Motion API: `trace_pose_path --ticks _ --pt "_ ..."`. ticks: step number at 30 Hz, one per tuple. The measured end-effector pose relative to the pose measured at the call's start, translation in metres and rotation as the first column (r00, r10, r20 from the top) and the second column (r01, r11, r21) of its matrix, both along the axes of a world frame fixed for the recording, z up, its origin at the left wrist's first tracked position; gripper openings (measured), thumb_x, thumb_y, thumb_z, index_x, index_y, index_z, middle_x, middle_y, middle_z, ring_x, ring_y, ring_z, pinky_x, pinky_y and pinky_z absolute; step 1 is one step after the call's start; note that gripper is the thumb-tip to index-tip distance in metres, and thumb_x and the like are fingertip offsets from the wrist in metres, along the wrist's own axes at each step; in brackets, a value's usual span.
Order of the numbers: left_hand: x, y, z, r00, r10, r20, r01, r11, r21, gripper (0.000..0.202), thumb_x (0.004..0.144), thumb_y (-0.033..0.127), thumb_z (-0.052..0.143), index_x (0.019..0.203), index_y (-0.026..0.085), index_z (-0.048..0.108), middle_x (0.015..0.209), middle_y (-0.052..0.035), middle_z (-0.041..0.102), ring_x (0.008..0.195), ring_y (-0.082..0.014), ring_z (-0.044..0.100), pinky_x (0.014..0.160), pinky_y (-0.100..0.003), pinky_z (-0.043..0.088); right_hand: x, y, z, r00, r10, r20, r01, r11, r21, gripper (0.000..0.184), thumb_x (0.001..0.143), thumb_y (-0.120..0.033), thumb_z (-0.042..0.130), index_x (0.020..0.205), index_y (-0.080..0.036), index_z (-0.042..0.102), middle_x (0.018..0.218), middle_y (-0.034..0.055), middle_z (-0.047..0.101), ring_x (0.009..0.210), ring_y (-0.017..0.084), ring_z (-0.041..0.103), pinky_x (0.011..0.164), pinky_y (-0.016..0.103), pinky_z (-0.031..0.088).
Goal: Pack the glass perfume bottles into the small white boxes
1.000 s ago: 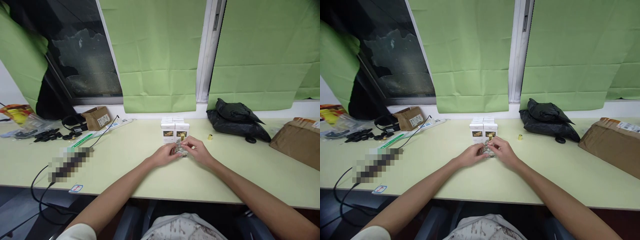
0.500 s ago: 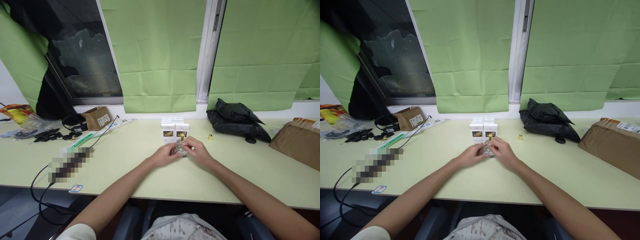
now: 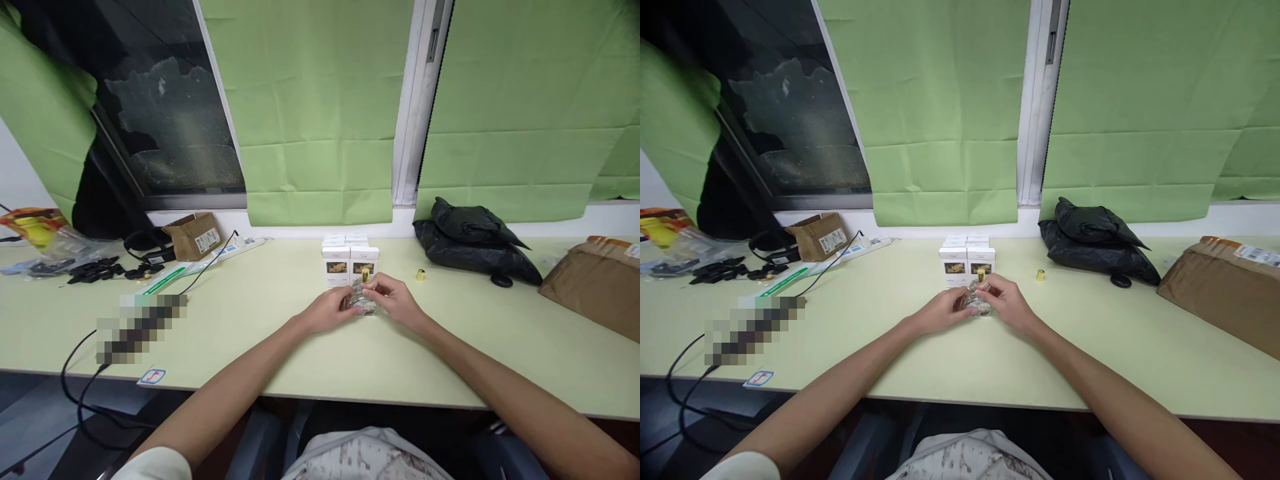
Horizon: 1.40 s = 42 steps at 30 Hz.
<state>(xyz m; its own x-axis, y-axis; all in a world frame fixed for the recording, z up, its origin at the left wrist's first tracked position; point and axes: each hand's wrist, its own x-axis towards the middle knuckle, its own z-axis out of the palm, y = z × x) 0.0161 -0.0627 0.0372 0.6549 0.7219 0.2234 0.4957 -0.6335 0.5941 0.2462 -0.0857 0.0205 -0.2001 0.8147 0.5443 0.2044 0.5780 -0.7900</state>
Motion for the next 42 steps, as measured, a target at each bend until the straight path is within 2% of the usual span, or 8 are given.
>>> trace_pose_path --ticks 5,8,15,22,26,31,38,42 --pt "0.0006 -0.0008 0.0005 1.000 0.010 -0.001 -0.010 1.000 0.003 0.041 0.094 0.062 0.060 0.090 0.021 0.056 0.082 -0.0018 0.060 0.074 -0.0191 0.052 0.065 -0.030 0.036 -0.0003 -0.0075 0.0044 0.984 -0.098 0.148 0.070 0.981 0.183 0.024 0.103 -0.044 0.061 0.096 -0.026 0.076 0.094 0.0063 0.068 0.090 0.023 0.065 0.076 0.036 0.051" --pt "0.0008 -0.0005 -0.0002 1.000 0.013 0.001 -0.013 1.000 0.014 0.041 0.094 0.061 0.061 0.089 0.021 0.055 0.081 -0.0013 0.059 0.073 -0.0188 0.052 0.065 -0.030 0.036 -0.0009 -0.0088 0.0043 0.979 -0.114 0.167 0.076 0.973 0.216 0.023 0.104 -0.042 0.060 0.101 -0.027 0.076 0.095 0.0067 0.067 0.089 0.023 0.065 0.076 0.037 0.051" --pt "0.0001 0.0006 -0.0016 1.000 0.005 0.003 -0.005 1.000 0.022 0.038 0.095 0.059 0.061 0.088 0.022 0.053 0.079 0.0006 0.058 0.071 -0.0173 0.051 0.064 -0.030 0.035 0.0006 -0.0084 0.0050 0.989 -0.082 0.121 0.069 0.991 0.111 0.022 0.103 -0.043 0.061 0.100 -0.026 0.075 0.101 0.0061 0.073 0.090 0.022 0.067 0.072 0.034 0.050" --pt "-0.0006 0.0007 -0.0006 1.000 -0.013 0.003 0.013 1.000 0.008 0.038 0.095 0.059 0.061 0.093 0.021 0.058 0.082 -0.0014 0.061 0.074 -0.0185 0.053 0.065 -0.030 0.037 0.0024 -0.0065 0.0016 1.000 0.013 0.028 -0.013 1.000 -0.002 0.023 0.102 -0.044 0.062 0.099 -0.024 0.072 0.123 0.0084 0.074 0.109 0.024 0.069 0.086 0.037 0.054" --pt "-0.0006 0.0007 -0.0007 1.000 -0.009 0.003 0.009 1.000 0.006 0.039 0.095 0.060 0.061 0.093 0.021 0.057 0.082 -0.0011 0.061 0.072 -0.0179 0.052 0.065 -0.029 0.036 0.0000 -0.0049 -0.0001 1.000 0.008 0.004 -0.008 1.000 0.002 0.021 0.100 -0.042 0.065 0.093 -0.023 0.071 0.115 0.0081 0.075 0.103 0.024 0.069 0.085 0.037 0.053" --pt "-0.0006 0.0004 0.0003 1.000 -0.013 -0.004 0.013 1.000 0.001 0.040 0.095 0.060 0.060 0.091 0.021 0.056 0.082 -0.0003 0.060 0.072 -0.0175 0.052 0.064 -0.029 0.036 -0.0040 -0.0052 0.0014 0.997 -0.078 0.007 0.078 0.995 0.065 0.023 0.098 -0.042 0.069 0.084 -0.023 0.068 0.094 0.0047 0.070 0.088 0.021 0.065 0.075 0.034 0.048" --pt "-0.0011 0.0028 -0.0028 1.000 -0.022 0.002 0.022 1.000 0.020 0.037 0.095 0.057 0.062 0.089 0.022 0.053 0.080 0.0009 0.058 0.071 -0.0168 0.051 0.063 -0.029 0.035 -0.0019 -0.0111 0.0034 1.000 -0.010 0.013 0.010 1.000 -0.021 0.025 0.101 -0.045 0.063 0.090 -0.023 0.068 0.121 0.0076 0.072 0.095 0.021 0.067 0.075 0.034 0.049" --pt "-0.0015 0.0032 -0.0038 1.000 -0.022 0.011 0.021 0.999 0.026 0.036 0.095 0.056 0.063 0.090 0.021 0.055 0.080 0.0007 0.058 0.071 -0.0167 0.051 0.064 -0.029 0.035 -0.0034 -0.0110 0.0032 1.000 -0.003 -0.001 0.003 1.000 -0.027 0.024 0.101 -0.045 0.062 0.090 -0.023 0.066 0.114 0.0067 0.073 0.098 0.022 0.067 0.080 0.034 0.050"
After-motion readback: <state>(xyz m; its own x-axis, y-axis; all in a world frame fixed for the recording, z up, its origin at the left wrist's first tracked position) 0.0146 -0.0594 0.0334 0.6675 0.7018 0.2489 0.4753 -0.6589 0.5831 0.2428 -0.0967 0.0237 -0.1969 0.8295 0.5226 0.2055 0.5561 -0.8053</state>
